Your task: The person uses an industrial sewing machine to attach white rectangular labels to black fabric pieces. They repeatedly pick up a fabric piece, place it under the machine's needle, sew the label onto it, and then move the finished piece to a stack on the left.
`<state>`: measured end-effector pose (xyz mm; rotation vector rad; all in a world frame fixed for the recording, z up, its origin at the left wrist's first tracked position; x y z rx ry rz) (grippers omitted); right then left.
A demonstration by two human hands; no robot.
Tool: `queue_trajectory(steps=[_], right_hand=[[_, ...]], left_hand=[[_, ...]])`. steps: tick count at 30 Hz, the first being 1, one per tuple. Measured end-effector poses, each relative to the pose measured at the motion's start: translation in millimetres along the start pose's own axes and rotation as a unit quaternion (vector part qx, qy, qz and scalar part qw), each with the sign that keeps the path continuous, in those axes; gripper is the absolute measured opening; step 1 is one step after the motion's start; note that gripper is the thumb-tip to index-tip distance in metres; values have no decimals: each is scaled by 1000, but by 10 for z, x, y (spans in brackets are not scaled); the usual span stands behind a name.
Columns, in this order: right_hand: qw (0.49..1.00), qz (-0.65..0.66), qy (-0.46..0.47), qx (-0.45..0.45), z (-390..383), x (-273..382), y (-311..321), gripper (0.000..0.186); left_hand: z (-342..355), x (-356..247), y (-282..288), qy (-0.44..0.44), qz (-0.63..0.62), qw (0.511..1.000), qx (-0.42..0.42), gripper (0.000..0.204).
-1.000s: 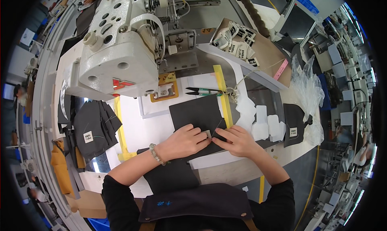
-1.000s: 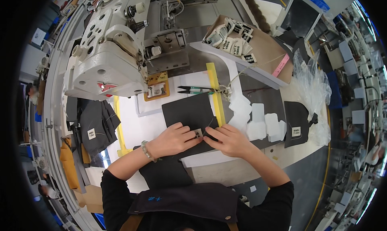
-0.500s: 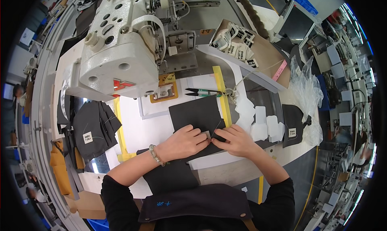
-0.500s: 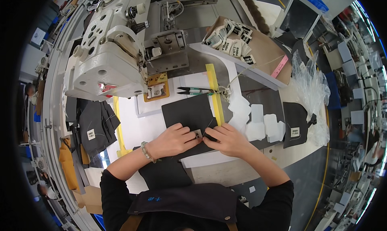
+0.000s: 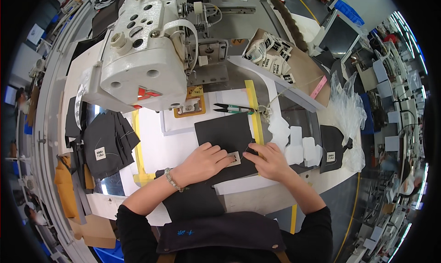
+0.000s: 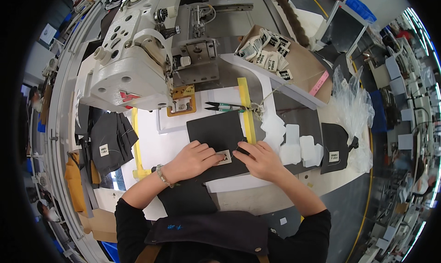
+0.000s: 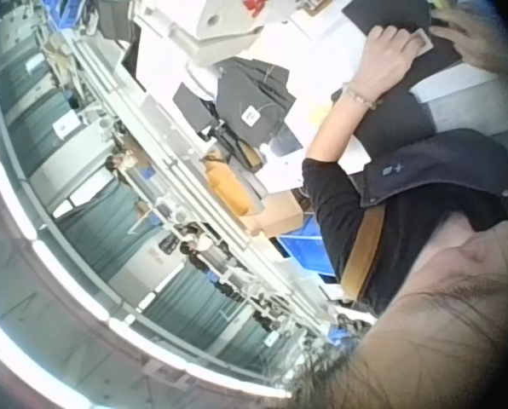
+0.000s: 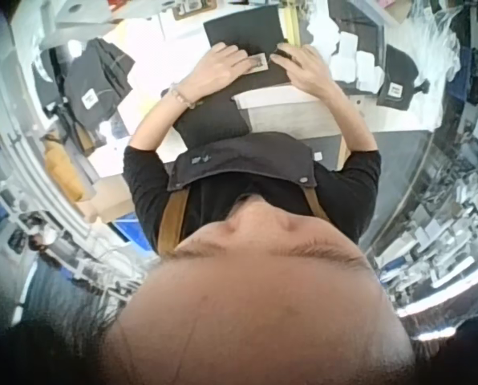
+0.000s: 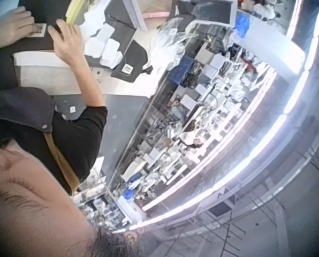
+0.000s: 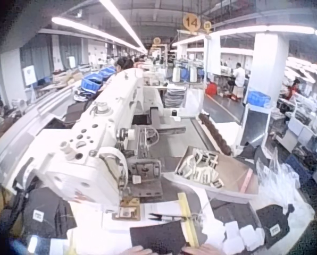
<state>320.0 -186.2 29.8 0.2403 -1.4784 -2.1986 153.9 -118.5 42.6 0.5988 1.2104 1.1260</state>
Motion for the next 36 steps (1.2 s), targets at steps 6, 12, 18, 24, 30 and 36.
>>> queue_trajectory(steps=[6,12,18,24,30,36], right_hand=[[999,-32,3,31,61,41,-13,49],[998,-47,4,41,58,54,-25,51],[998,-59,8,37,48,58,-36,53],[996,-78,27,25,55,66,-29,49],[995,-79,56,1,-41,80,2,49],[992,-81,94,10,-100,116,12,46]], left_hand=[[25,68,28,30,-4,1000,5,34],[31,90,15,35,12,999,37,39],[39,83,19,31,14,999,25,42],[33,74,9,26,23,999,11,42],[-37,111,79,77,-42,996,9,41],[-256,123,264,140,-68,988,-3,39]])
Point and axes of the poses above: each hand's wrist, its own z-axis towards the middle knuckle, its own y-axis out of the back of the hand, x = y × z, the point moved 6 cm from there along z, towards the middle knuckle, and after that the axes turned 12 degrees about -z, right-handed, at the moved point
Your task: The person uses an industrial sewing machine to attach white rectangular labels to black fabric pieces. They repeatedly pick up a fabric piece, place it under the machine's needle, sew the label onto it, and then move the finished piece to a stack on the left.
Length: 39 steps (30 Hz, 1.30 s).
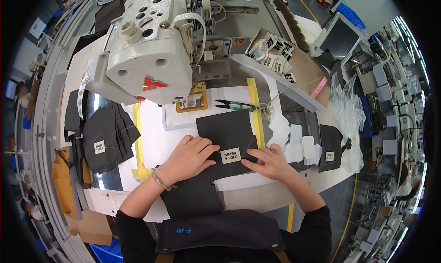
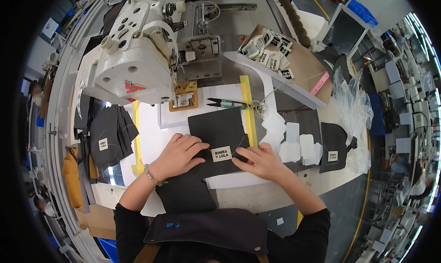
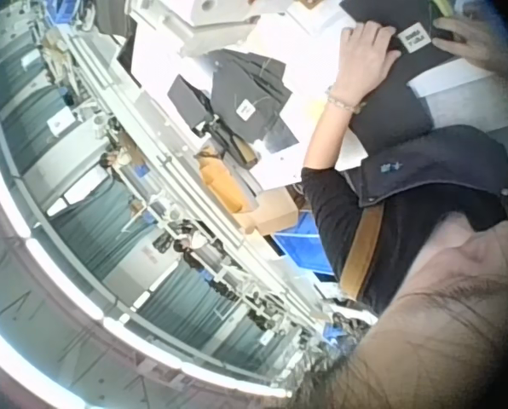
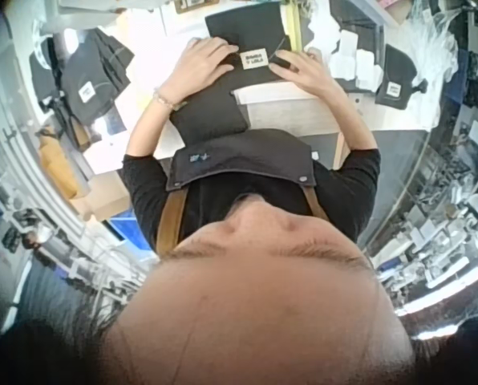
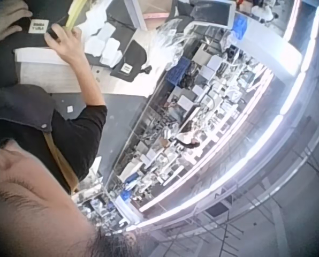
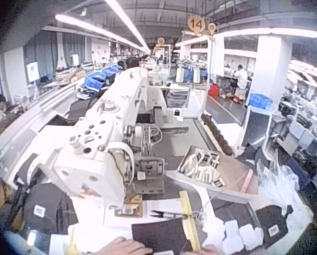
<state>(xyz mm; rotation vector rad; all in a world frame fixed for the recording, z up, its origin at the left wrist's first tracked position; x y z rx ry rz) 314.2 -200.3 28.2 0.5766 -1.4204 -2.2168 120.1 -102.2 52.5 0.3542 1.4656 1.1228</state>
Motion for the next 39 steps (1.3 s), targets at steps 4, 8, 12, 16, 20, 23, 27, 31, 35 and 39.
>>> queue_trajectory(steps=[4,8,12,16,20,23,27,31,35,39], right_hand=[[1000,-3,-13,13,19,-2,-27,44],[999,0,-20,28,32,6,-17,43],[999,-32,-8,20,53,50,30,40],[998,-59,-31,-17,6,73,62,35],[996,-82,-37,-24,-32,114,75,31],[995,-82,-43,-24,-26,129,92,30],[995,-81,-46,-27,-38,164,135,31],[996,-60,-57,-36,-71,165,117,38],[997,-52,-46,-23,-67,122,113,46],[999,-27,-40,-14,60,85,162,47]], left_hand=[[-126,-22,65,-5,27,999,-21,35],[-236,-25,137,29,19,999,-34,34],[-283,-372,30,-19,17,999,-21,38],[-253,-728,-299,-122,169,978,-6,31],[-164,-773,-537,-109,247,963,20,32],[-157,-793,-646,-115,280,953,18,33],[-197,-826,-672,-124,297,947,16,33],[-223,-854,-650,-156,302,941,-5,32],[-253,-796,-667,-124,270,955,-10,33],[-158,-717,-605,-129,274,953,-3,27]])
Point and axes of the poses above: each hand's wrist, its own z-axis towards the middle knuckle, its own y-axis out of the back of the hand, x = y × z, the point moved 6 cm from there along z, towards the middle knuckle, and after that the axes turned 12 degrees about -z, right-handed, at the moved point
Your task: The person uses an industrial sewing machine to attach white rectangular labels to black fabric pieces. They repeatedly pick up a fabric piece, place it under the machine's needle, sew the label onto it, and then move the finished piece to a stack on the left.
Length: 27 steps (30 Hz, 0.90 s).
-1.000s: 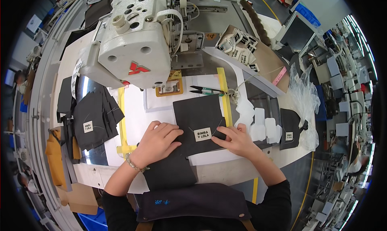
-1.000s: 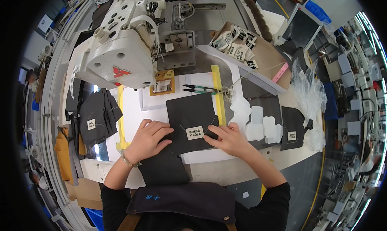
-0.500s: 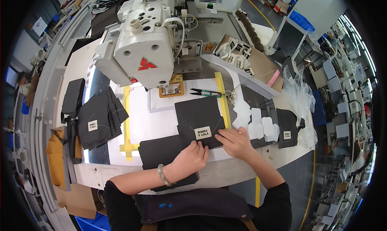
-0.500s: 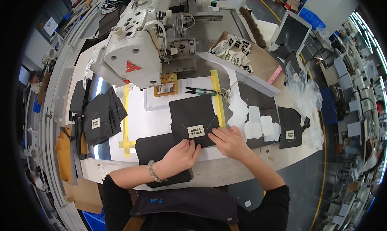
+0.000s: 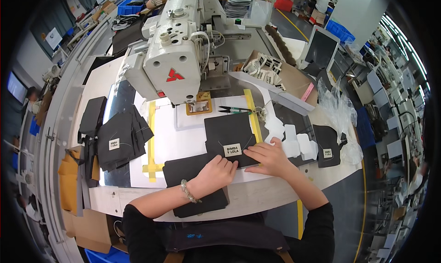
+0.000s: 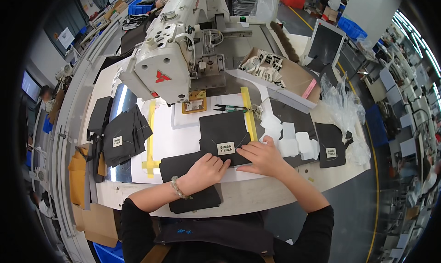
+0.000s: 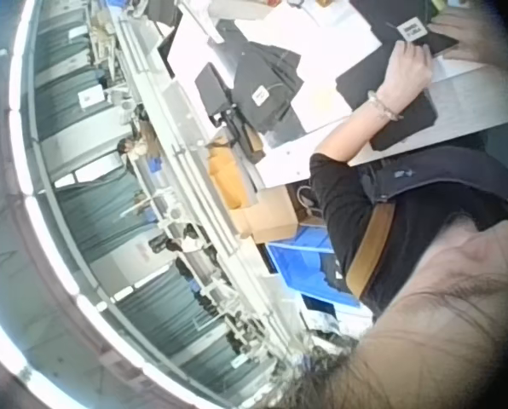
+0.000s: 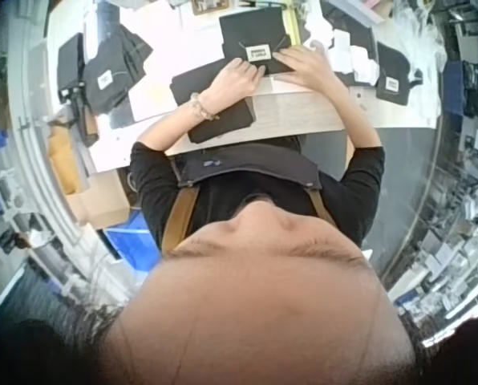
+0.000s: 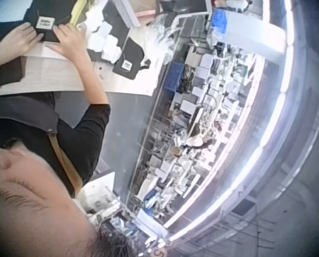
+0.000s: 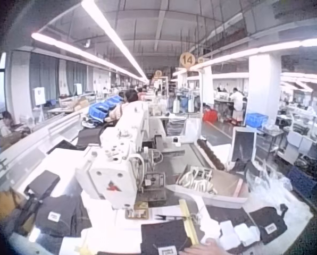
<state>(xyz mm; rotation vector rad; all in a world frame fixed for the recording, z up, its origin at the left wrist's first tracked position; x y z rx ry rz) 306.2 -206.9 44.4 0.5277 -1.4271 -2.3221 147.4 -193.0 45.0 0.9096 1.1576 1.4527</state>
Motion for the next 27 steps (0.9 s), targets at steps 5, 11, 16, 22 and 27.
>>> queue_trajectory(steps=[5,11,16,22,27], right_hand=[[995,84,-61,2,196,-124,26,31],[919,306,-247,-16,603,-543,247,13],[815,513,-269,14,845,-397,277,5],[791,557,-243,72,918,-279,257,13],[786,557,-264,50,698,-435,261,21]], left_hand=[[136,507,320,71,-156,981,-89,6],[65,1078,745,240,-420,865,-135,22],[185,1096,933,215,-487,842,-87,34],[30,1005,1187,217,-488,843,-62,24],[-894,1531,1749,334,-314,878,-137,16]])
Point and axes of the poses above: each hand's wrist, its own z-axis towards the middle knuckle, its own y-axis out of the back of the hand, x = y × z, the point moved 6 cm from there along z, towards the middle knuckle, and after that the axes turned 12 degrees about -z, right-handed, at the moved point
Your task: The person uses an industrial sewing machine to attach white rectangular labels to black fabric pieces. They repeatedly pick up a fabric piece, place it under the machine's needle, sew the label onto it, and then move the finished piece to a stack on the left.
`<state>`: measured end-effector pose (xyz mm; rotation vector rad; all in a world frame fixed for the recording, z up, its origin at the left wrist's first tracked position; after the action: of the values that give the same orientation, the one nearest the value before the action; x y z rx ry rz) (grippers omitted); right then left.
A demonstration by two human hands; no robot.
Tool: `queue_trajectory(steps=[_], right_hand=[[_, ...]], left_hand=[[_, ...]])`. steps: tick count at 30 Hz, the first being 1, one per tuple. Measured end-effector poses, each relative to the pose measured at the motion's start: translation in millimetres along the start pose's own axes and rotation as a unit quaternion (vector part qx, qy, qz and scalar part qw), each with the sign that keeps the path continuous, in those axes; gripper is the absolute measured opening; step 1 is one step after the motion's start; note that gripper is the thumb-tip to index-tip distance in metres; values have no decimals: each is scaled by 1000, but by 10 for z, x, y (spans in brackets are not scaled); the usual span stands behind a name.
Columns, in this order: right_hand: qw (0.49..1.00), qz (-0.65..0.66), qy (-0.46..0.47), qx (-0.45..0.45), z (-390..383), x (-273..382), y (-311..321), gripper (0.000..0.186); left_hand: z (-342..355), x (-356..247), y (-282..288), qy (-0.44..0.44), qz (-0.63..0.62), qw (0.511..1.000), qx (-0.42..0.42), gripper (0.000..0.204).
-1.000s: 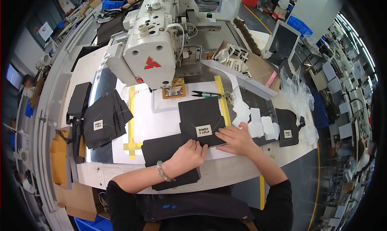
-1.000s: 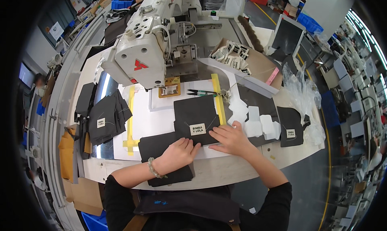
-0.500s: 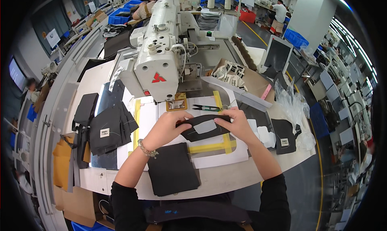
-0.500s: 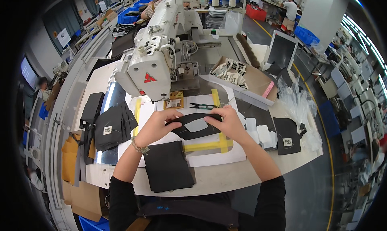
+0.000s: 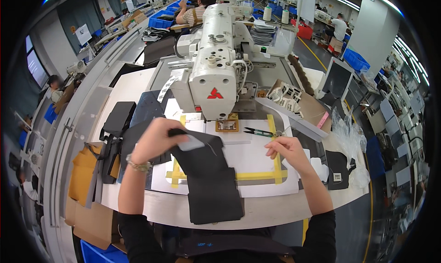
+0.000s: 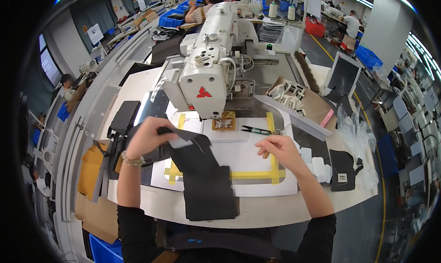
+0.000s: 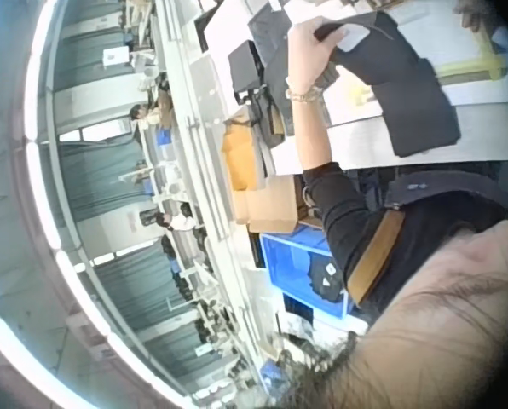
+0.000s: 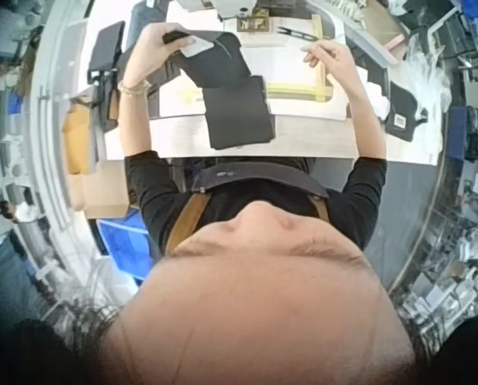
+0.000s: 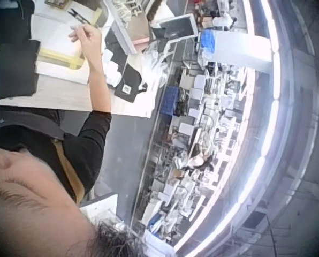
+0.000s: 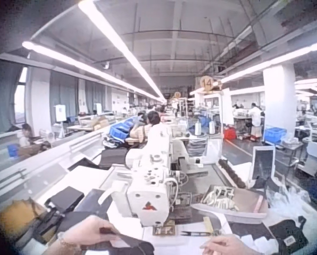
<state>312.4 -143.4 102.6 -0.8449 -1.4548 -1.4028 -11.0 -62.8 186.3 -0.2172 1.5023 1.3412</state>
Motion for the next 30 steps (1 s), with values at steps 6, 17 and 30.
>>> queue_trajectory(steps=[6,17,30], right_hand=[[994,-43,3,-103,-38,-318,380,20],[936,-338,5,-100,88,-325,259,16],[799,-573,164,-80,624,-667,45,28]], left_hand=[[-751,360,1099,-81,158,930,-323,25],[-1471,1528,453,101,206,967,-115,38],[-623,704,-243,-146,142,978,-53,37]])
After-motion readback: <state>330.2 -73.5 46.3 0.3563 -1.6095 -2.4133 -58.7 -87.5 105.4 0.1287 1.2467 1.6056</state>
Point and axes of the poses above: each hand's wrist, its own z-axis towards the middle knuckle, its own y-axis out of the back of the hand, x = y × z, the point moved 6 cm from there along z, towards the middle knuckle, and after that the axes turned 12 degrees about -z, right-handed, at the moved point
